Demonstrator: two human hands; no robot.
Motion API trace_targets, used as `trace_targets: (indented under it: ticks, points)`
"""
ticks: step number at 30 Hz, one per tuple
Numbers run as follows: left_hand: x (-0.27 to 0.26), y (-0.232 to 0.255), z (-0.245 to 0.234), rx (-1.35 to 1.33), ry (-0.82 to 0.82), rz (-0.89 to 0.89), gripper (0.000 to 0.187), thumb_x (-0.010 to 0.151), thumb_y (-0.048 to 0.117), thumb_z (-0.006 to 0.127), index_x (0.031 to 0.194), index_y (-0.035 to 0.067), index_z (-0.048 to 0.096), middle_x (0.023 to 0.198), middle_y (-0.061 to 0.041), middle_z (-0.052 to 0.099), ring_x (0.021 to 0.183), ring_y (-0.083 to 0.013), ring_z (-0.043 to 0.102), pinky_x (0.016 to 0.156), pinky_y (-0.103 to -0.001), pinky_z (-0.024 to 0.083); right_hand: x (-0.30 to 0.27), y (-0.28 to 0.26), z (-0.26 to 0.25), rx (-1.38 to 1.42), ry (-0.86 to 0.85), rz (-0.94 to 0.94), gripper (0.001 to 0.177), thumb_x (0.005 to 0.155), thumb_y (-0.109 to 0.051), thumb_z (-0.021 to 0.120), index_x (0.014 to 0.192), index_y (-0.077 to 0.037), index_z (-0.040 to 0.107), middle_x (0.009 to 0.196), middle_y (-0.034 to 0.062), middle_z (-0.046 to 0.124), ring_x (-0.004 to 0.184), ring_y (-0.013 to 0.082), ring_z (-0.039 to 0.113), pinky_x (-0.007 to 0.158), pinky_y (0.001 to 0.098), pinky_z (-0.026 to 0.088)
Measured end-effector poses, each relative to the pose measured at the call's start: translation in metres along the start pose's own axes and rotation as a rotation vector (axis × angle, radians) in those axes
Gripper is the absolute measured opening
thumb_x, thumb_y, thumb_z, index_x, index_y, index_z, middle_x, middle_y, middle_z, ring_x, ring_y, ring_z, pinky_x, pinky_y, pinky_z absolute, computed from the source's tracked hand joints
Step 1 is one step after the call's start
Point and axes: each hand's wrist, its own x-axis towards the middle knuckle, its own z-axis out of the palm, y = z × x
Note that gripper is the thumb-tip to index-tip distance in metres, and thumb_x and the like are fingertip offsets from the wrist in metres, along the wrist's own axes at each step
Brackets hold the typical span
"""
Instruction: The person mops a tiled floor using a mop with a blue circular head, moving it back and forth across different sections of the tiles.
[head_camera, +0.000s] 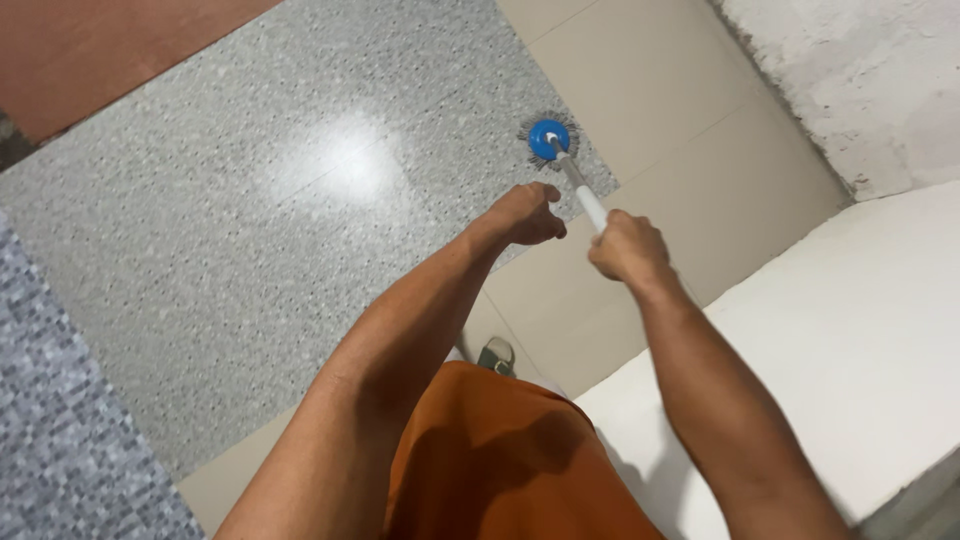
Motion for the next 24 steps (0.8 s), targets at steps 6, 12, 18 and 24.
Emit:
trace_targets:
  ticks: [6,12,18,24]
  points:
    - [0.073,0.003,-0.017,-0.033,-0.018,0.006,0.074,0.073,0.034,0.083,0.139,0.009,0.06,0.121,-0.018,0.072,0.116,-0.0319,0.068,0.099,-0.038,0.054,0.053,-0.02,-0.015,0.021,-0.027,0.031,0.037,0.088,-0.024,0.072,0.119,-0.004,0.07,0.116,0.0238,0.072,0.108,0.0426,0.07,0.092,0.0505,0.058]
    - [0.17,-0.003,-0.069,0.003,-0.004,0.072,0.072,0.073,0.035,0.082,0.136,0.007,0.062,0.125,-0.02,0.07,0.117,-0.0335,0.068,0.1,-0.039,0.054,0.168,-0.018,-0.034,-0.035,-0.045,0.05,0.04,0.085,-0.019,0.073,0.123,-0.005,0.069,0.115,0.0229,0.072,0.11,0.0409,0.07,0.092,0.0494,0.058]
    - [0.241,-0.002,-0.124,0.061,0.031,0.162,0.069,0.072,0.038,0.083,0.131,0.007,0.065,0.122,-0.018,0.071,0.117,-0.0351,0.066,0.101,-0.041,0.052,0.227,-0.02,-0.054,0.059,-0.019,0.162,0.043,0.091,-0.027,0.068,0.133,-0.018,0.062,0.117,0.0178,0.07,0.112,0.0378,0.067,0.093,0.0493,0.056]
    - [0.302,0.012,-0.149,0.193,0.009,0.276,0.05,0.076,0.038,0.082,0.115,0.008,0.076,0.113,-0.02,0.073,0.108,-0.0362,0.071,0.093,-0.043,0.058,0.216,-0.043,-0.121,-0.036,-0.13,0.096,0.042,0.084,-0.018,0.072,0.124,-0.008,0.069,0.115,0.0203,0.073,0.11,0.0374,0.07,0.094,0.0481,0.057]
